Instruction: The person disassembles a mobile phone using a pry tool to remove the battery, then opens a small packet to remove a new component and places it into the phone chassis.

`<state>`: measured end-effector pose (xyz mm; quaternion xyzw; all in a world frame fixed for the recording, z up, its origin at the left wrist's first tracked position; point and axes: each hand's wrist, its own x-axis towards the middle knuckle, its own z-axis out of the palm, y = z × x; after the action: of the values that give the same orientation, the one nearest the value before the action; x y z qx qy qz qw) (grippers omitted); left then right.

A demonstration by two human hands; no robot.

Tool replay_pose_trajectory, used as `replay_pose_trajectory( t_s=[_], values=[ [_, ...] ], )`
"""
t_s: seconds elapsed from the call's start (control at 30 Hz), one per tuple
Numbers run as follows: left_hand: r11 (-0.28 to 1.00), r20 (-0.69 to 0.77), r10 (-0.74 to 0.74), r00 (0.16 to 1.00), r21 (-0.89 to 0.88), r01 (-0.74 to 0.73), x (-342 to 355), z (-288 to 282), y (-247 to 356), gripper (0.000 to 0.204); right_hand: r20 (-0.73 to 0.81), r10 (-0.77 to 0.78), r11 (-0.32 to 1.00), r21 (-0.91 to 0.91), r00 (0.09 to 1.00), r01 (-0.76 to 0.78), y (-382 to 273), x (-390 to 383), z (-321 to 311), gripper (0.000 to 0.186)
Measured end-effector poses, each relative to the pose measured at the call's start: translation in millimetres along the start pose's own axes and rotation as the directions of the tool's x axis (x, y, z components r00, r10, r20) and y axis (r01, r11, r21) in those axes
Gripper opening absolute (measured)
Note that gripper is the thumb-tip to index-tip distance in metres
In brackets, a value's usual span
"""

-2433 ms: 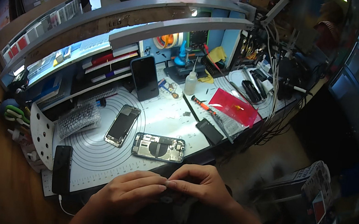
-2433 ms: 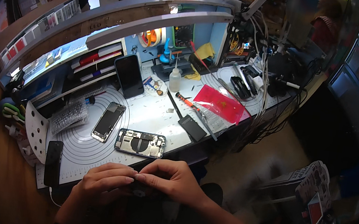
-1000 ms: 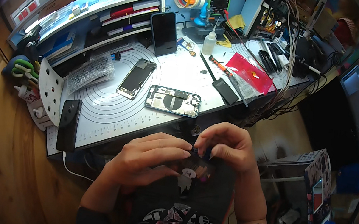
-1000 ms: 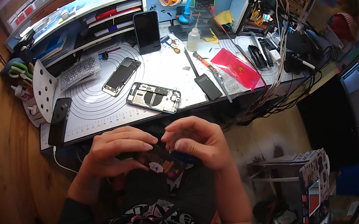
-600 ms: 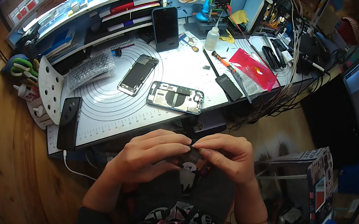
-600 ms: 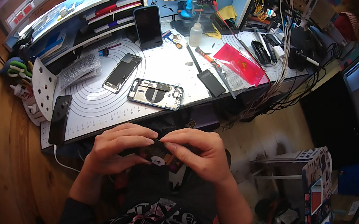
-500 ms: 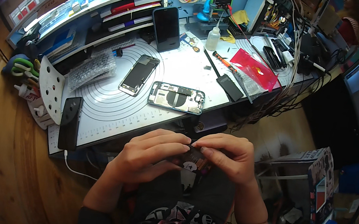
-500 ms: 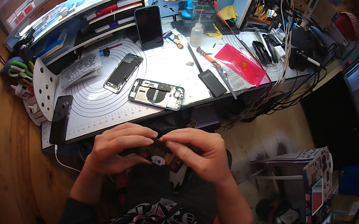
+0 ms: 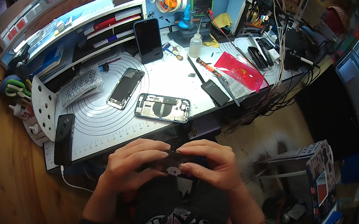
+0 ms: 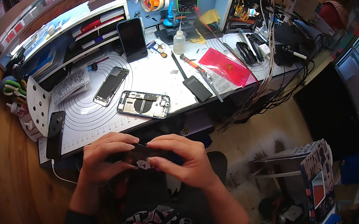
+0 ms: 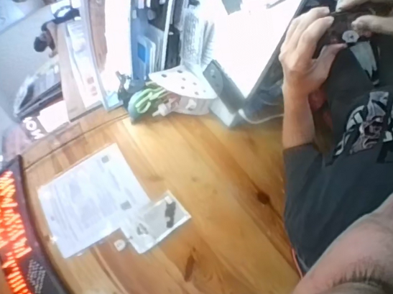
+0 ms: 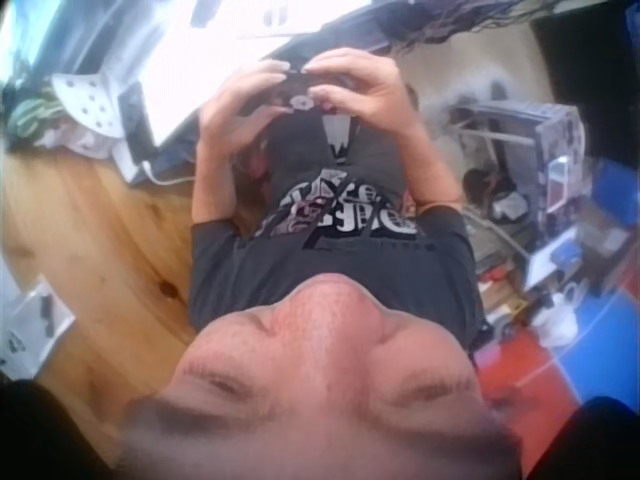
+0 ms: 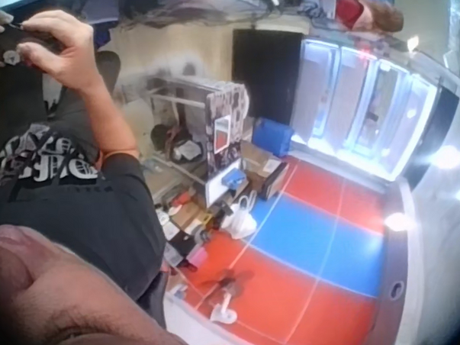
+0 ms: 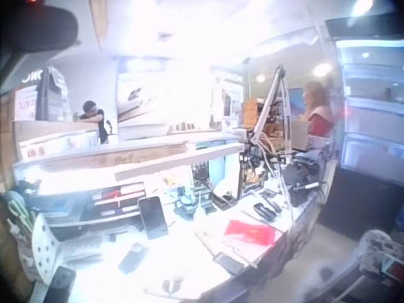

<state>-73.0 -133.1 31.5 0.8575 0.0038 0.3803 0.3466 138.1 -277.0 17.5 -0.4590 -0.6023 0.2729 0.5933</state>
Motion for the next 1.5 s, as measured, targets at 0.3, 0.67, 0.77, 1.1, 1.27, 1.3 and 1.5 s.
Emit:
replay_pose_trajectory(
  t_s=[0.3,0.67,0.77,1.1,1.27,1.3,1.5],
  values=[
    [0.999,-0.018,-0.05,0.999,-0.021,0.05,4,6,-5,0.05,0.01,0.013,1.0,0.017,1.0,-0.013,12,4,-6,0.035],
    [0.997,0.026,-0.067,0.997,-0.046,0.068,12,11,-18,0.051,-0.007,0.049,0.997,0.059,0.999,-0.048,28,6,-14,0.04],
    [0.995,0.013,-0.074,0.997,-0.066,0.075,16,14,-20,0.051,0.004,0.04,0.99,0.135,0.999,-0.04,32,8,-16,0.04],
    [0.986,-0.037,-0.101,0.994,-0.134,0.095,17,19,-19,0.049,-0.045,-0.041,0.988,0.15,0.998,0.048,38,11,-15,0.036],
    [0.989,-0.026,-0.124,0.992,-0.089,0.121,14,17,-13,0.047,-0.082,-0.111,0.993,0.029,0.99,0.114,30,9,-13,0.034],
    [0.99,-0.043,-0.117,0.992,-0.09,0.113,14,17,-12,0.047,-0.084,-0.124,0.992,0.018,0.989,0.126,31,8,-11,0.035],
    [0.984,-0.072,-0.161,0.984,-0.09,0.154,0,20,-17,0.047,-0.106,-0.23,0.973,-0.064,0.967,0.224,39,4,-5,0.034]
  ],
)
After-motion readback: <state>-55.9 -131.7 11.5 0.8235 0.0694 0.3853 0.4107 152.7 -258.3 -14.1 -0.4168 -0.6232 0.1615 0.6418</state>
